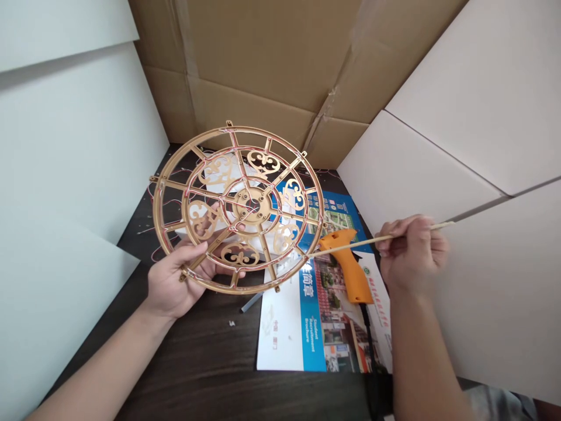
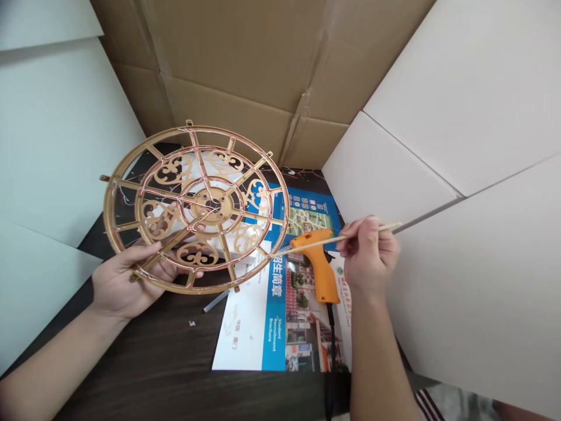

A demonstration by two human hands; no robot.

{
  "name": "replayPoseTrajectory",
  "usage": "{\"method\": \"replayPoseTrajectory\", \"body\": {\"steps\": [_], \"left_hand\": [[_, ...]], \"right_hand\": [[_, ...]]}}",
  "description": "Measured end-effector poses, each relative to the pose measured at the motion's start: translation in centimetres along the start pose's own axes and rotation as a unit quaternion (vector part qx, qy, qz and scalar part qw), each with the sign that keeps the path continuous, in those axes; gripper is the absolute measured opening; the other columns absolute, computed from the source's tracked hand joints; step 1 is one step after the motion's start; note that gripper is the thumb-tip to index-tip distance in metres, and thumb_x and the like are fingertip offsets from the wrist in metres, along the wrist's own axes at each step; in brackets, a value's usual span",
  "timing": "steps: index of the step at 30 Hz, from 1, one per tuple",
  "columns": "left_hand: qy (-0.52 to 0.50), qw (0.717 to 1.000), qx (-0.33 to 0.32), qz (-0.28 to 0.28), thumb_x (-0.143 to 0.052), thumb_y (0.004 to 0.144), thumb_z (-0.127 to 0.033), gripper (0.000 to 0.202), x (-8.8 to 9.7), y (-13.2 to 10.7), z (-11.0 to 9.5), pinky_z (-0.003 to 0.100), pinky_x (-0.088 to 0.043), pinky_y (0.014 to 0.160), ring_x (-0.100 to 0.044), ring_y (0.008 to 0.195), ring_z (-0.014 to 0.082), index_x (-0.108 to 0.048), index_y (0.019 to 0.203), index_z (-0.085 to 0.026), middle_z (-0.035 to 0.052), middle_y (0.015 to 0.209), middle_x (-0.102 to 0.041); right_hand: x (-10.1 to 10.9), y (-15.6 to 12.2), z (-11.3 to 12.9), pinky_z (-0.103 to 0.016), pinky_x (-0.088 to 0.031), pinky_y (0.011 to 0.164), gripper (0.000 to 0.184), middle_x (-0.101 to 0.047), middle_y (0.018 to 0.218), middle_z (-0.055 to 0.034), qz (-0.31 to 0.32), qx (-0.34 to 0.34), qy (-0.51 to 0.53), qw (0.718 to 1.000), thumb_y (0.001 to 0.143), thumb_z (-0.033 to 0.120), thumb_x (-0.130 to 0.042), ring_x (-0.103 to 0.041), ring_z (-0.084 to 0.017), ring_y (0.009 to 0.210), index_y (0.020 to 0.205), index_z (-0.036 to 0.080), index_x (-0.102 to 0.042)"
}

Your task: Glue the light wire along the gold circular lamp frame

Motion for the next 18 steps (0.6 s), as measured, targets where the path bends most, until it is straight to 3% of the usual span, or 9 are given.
{"method": "replayPoseTrajectory", "body": {"steps": [6,13,18], "left_hand": [[-0.002,1.0,0.004,0.017,-0.054,0.086,-0.009,0.057,-0.2,0.1,0.1,0.053,-0.058,0.098,-0.072,0.106,0.0358,-0.056,0.143,-0.013,0.0118,0.103,-0.078],[0.003,1.0,0.003,0.0,-0.05,0.085,-0.007,0.057,0.7,0.2,0.3,0.053,-0.059,0.095,-0.074,0.099,0.0339,-0.057,0.141,-0.012,0.0125,0.105,-0.077],[0.003,1.0,-0.001,0.002,-0.053,0.083,-0.008,0.057,0.8,0.3,0.4,0.05,-0.063,0.088,-0.075,0.098,0.0341,-0.059,0.139,-0.012,0.0131,0.103,-0.078]], "right_hand": [[-1.0,0.1,-0.1,-0.02,-0.027,0.035,0.055,-0.039,0.041,0.004,0.03,-0.034,0.025,0.999,0.091,0.058,-0.069,-0.034,-0.008,0.034,0.059,0.017,-0.048],[-0.5,0.4,-0.2,-0.018,-0.024,0.034,0.059,-0.041,0.042,0.0044,-0.017,-0.025,0.04,0.999,0.083,0.063,-0.075,-0.032,-0.007,0.034,0.058,0.016,-0.05],[-0.6,0.1,-0.3,-0.018,-0.027,0.035,0.056,-0.041,0.045,0.0038,-0.015,-0.014,0.02,1.0,0.087,0.06,-0.072,-0.038,-0.008,0.038,0.06,0.016,-0.05]]}}
Point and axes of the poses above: each hand's wrist, its own y-axis towards the middle knuckle, its own x-axis out of the back of the hand, z = x × y, the point moved 6 cm from there along y, towards the middle knuckle
